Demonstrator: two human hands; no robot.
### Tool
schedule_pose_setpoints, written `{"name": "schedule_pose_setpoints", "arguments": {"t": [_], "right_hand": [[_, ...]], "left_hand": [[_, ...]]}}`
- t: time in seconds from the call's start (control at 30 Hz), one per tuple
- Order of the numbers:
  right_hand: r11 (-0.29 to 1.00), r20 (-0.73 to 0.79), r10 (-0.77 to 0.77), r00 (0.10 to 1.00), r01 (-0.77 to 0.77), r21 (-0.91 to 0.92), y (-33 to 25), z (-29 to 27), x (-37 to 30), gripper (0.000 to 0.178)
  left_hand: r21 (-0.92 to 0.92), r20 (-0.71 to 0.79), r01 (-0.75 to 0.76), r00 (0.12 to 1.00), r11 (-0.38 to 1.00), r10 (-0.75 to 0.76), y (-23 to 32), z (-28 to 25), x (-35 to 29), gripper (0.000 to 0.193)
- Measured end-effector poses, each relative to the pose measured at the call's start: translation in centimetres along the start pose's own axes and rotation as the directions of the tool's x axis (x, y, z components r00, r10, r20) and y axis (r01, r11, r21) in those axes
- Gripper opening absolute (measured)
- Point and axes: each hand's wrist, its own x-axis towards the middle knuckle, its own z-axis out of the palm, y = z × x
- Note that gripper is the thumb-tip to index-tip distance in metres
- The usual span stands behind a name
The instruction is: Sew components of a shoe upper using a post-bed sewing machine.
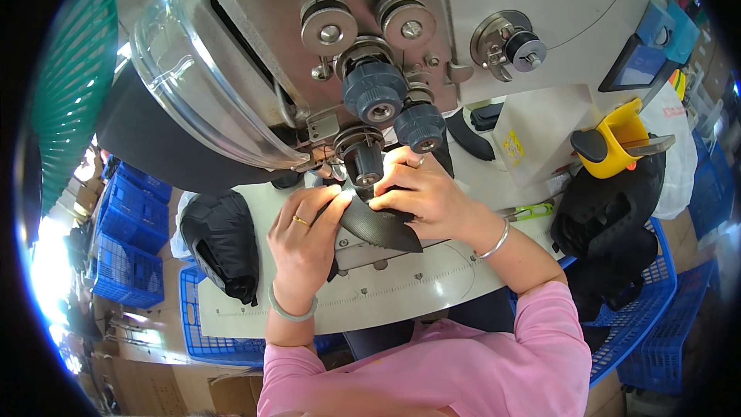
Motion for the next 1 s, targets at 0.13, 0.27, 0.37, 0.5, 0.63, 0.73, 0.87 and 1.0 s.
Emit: {"name": "schedule_pose_setpoints", "arguments": {"t": [0.13, 0.27, 0.37, 0.5, 0.63, 0.73, 0.87, 1.0], "right_hand": [[0.999, -0.044, -0.044, 0.998, 0.044, -0.015, 0.2, 0.3, 0.5, 0.028], [0.994, -0.101, -0.071, 0.992, 0.062, -0.092, 0.6, 0.5, 0.4, 0.028], [0.991, -0.075, -0.1, 0.992, 0.092, -0.094, 0.7, 0.3, 0.7, 0.029], [0.986, -0.064, -0.105, 0.992, 0.096, -0.14, 0.2, 0.2, 1.2, 0.03], [0.961, -0.004, -0.107, 0.994, 0.102, -0.257, -0.2, 0.0, 1.0, 0.03], [0.932, 0.028, -0.145, 0.989, 0.146, -0.33, -0.6, -0.4, 1.3, 0.029], [0.934, 0.045, -0.122, 0.991, 0.131, -0.332, -1.0, -0.4, 1.2, 0.028], [0.971, 0.002, -0.04, 0.999, 0.04, -0.235, -1.4, -0.3, 1.2, 0.029]], "left_hand": [[0.013, 0.047, 0.064, 0.997, 0.998, -0.065, 0.4, -0.3, 0.2, 0.031], [0.047, 0.027, 0.068, 0.997, 0.997, -0.069, 0.4, -0.1, 0.5, 0.031], [0.06, 0.005, 0.013, 1.0, 0.998, -0.013, 0.0, 0.3, 0.3, 0.032], [0.001, -0.068, -0.05, 0.996, 0.999, 0.05, -0.6, 0.2, 0.5, 0.032], [-0.12, -0.041, 0.088, 0.995, 0.989, -0.093, -0.9, 0.2, 0.2, 0.03], [-0.271, -0.012, 0.35, 0.93, 0.897, -0.366, -0.8, 0.6, 0.0, 0.027], [-0.111, -0.092, 0.163, 0.981, 0.98, -0.173, 0.3, 0.8, 0.0, 0.029], [0.009, -0.089, 0.119, 0.989, 0.993, -0.118, 0.9, 0.7, -0.3, 0.026]]}}
